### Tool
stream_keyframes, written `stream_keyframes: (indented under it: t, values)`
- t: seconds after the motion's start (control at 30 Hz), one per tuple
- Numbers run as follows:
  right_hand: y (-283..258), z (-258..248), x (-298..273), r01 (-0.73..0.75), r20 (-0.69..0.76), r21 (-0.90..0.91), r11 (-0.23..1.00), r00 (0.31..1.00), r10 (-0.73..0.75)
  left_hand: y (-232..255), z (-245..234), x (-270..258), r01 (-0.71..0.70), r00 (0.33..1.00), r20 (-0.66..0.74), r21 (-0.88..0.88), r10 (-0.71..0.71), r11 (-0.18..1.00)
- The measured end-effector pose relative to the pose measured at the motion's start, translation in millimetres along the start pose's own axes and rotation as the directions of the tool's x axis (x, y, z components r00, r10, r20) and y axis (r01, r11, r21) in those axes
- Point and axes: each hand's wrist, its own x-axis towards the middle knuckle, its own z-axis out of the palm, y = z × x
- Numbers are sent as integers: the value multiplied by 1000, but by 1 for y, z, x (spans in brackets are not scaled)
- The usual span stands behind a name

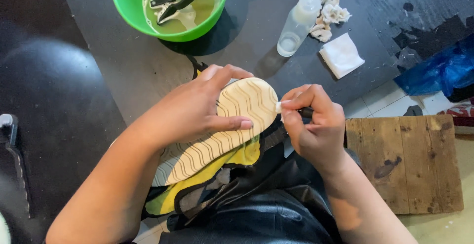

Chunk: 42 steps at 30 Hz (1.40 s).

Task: Cleaning a white sneaker using a cotton swab, a cleaning cloth, and a brush with a cleaning solution.

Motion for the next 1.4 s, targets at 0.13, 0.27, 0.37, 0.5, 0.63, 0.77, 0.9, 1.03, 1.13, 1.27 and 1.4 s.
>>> stream_keyframes:
  t: [0.13, 0.27, 0.37, 0.5, 0.63, 0.77, 0.9, 1.03, 1.13, 1.27, 1.4]
  values:
    - [-1, 0, 3, 31, 6, -13, 999, 1000, -31, 1, -1, 2, -1, 1000, 0, 12, 1, 1000]
    - [-1, 2, 15, 232, 106, -194, 953, 971, -215, -4, 3, 4, -30, 1000, -6, 20, 30, 999]
    - [-9, 6, 30, 337, 157, -303, 891, 940, -302, -3, 6, 5, -78, 997, -12, 64, 79, 995]
    - [4, 13, 41, 180, 81, -383, 906, 984, -161, -2, 6, 4, -88, 996, 0, 62, 89, 994]
    - [-10, -5, 21, -57, -157, -305, 951, 988, 9, -3, 1, 5, -81, 997, 8, 15, 81, 997]
    - [-13, -11, 11, -66, -29, 90, 994, 997, 68, -2, 4, 3, -51, 998, 31, 33, 50, 998]
    - [-12, -7, 7, -52, 91, -30, 998, 994, 55, 5, 0, 2, 2, 999, 36, 22, -3, 1000]
    - [-8, -5, 11, 77, 115, -191, 979, 992, -56, 1, 2, 4, -46, 999, 20, 65, 44, 997]
    - [1, 2, 22, 122, 110, -271, 955, 989, -95, 2, 3, 4, -51, 999, 20, 62, 49, 997]
    - [3, -2, 35, 152, 79, -313, 938, 988, -134, 2, 6, 3, -73, 996, 52, 73, 70, 995]
    - [15, -9, 26, -59, -35, -257, 965, 998, 52, 4, 0, -1, -54, 997, 45, -53, 56, 997]
